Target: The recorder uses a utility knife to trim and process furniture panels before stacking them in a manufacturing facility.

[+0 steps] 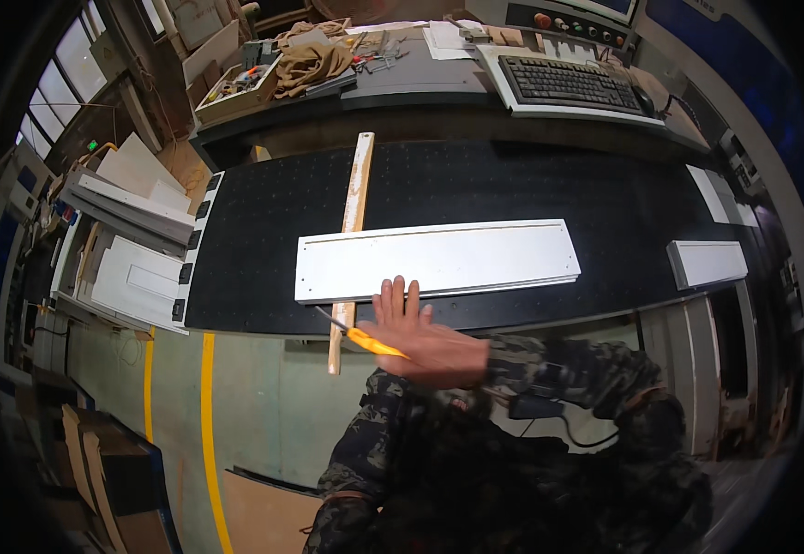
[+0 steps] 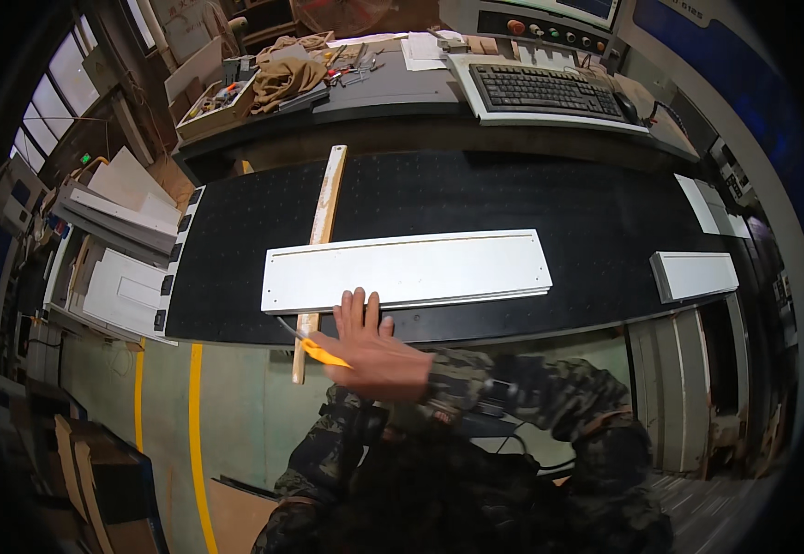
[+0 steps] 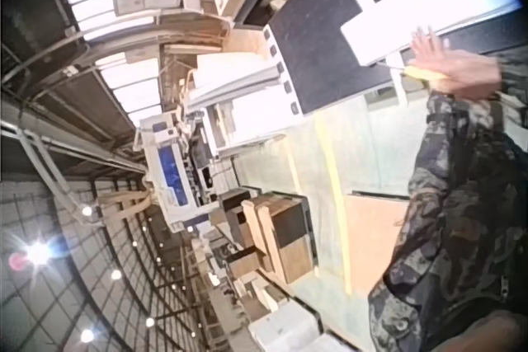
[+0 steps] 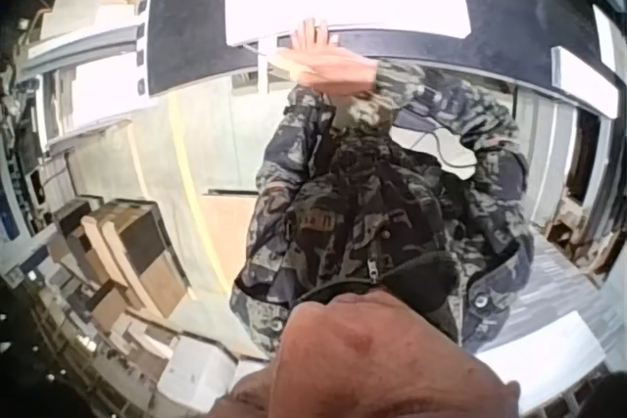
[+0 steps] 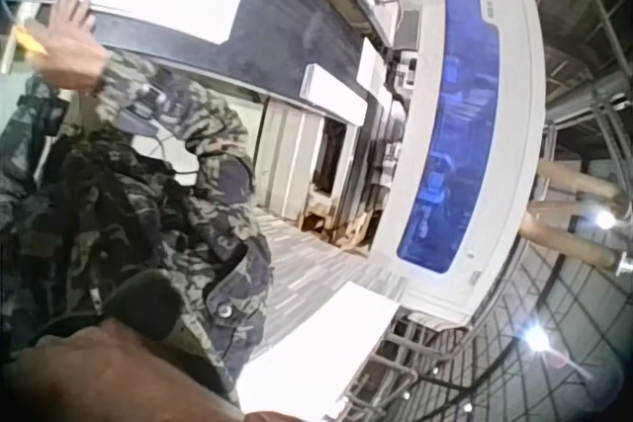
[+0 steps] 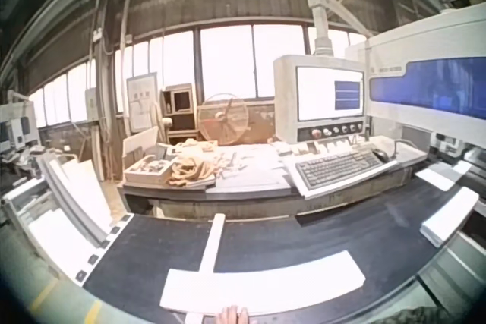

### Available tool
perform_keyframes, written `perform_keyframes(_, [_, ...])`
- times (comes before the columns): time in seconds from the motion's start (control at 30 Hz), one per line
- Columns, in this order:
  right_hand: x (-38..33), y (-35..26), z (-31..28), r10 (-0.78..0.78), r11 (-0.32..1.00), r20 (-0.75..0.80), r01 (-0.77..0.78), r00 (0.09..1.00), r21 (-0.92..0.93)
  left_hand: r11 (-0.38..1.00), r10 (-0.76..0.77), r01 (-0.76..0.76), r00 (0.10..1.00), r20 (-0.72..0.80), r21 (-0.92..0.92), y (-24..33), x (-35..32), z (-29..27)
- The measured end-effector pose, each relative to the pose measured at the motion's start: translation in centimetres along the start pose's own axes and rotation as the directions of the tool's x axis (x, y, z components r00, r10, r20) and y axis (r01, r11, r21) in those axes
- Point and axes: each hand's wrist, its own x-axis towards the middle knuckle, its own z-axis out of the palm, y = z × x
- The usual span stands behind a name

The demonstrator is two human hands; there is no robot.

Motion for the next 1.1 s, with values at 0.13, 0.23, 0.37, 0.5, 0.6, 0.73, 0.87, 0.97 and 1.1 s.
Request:
perform_keyframes(0.13, [4.9, 0.8, 2.6, -0.067, 0.971, -0.313, -0.010, 0.947, -0.238, 0.990, -0.106, 0.103, 0.994, -0.019, -0.098, 0.2, 0.2, 0.0])
perform_keyframes(0.23, [5.6, -0.3, -3.1, 0.159, 0.958, 0.101, -0.179, 0.982, 0.225, 0.991, -0.123, 0.120, 0.992, -0.042, -0.059, -0.3, 0.1, -0.2])
perform_keyframes(0.37, [0.6, 3.7, -5.9, 0.249, 0.937, 0.005, -0.242, 0.969, 0.251, 0.999, -0.031, 0.030, 0.998, -0.055, -0.024, 0.4, 1.1, 1.3])
perform_keyframes(0.5, [-5.6, 5.4, -8.3, 0.385, 0.901, 0.021, -0.380, 0.923, 0.208, 0.997, 0.054, -0.047, 0.993, -0.109, 0.066, 0.1, 1.3, 1.0])
perform_keyframes(0.6, [-9.8, 6.4, -9.6, 0.516, 0.841, -0.011, -0.504, 0.857, 0.195, 0.997, 0.054, -0.046, 0.989, -0.135, 0.062, 0.3, 1.3, 0.7])
perform_keyframes(0.73, [-14.3, 8.4, -10.1, 0.659, 0.746, -0.086, -0.636, 0.747, 0.197, 0.998, 0.044, -0.039, 0.993, -0.108, 0.052, 0.2, 1.1, 0.9])
perform_keyframes(0.87, [-18.0, 11.3, -11.1, 0.758, 0.651, -0.229, -0.726, 0.611, 0.219, 0.996, 0.074, -0.070, 0.994, -0.086, 0.052, 0.5, 1.2, 0.5])
perform_keyframes(0.97, [-18.6, 11.3, -12.7, 0.833, 0.542, -0.158, -0.724, 0.531, 0.427, 0.995, 0.077, -0.072, 0.994, -0.073, 0.067, 0.4, 1.4, 0.6])
perform_keyframes(1.1, [-20.4, 11.1, -11.9, 0.832, 0.536, -0.195, -0.665, 0.519, 0.520, 0.996, 0.067, -0.063, 0.996, -0.055, 0.070, 0.5, 1.2, 0.6])
